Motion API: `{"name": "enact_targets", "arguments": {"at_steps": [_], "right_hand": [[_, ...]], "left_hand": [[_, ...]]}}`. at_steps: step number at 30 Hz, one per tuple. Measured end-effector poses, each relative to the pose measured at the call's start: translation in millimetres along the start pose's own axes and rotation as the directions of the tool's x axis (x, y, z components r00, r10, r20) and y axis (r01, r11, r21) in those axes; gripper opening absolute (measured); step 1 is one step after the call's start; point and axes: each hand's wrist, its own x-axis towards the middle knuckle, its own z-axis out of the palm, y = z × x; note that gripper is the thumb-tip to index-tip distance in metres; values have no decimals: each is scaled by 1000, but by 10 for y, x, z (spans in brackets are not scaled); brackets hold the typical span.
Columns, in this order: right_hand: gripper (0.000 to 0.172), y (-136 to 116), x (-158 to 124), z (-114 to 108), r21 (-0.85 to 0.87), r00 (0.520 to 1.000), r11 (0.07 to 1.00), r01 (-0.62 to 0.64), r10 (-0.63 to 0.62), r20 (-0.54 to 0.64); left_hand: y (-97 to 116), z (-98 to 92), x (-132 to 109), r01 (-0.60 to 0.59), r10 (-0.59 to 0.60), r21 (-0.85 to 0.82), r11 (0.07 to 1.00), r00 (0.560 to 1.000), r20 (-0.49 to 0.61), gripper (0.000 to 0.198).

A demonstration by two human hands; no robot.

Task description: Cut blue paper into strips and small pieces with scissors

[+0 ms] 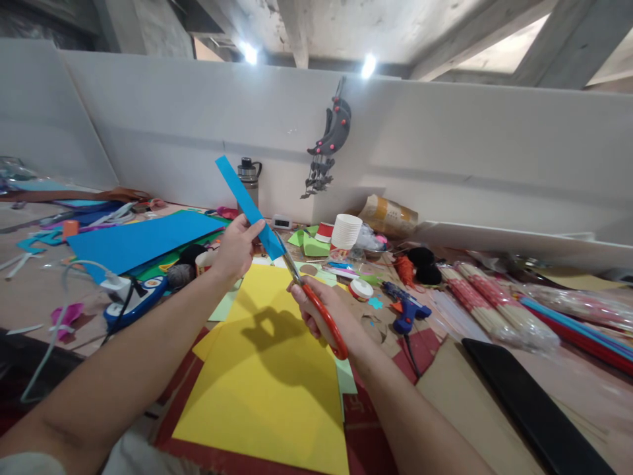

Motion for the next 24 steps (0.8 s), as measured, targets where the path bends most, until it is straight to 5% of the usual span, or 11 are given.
{"name": "enact_targets", "arguments": {"at_steps": [24], "right_hand": [[42, -68, -45, 44, -30, 997, 997, -73, 72, -28]], "left_hand": [[30, 4, -6, 29, -28, 25, 999, 999, -27, 26]]}}
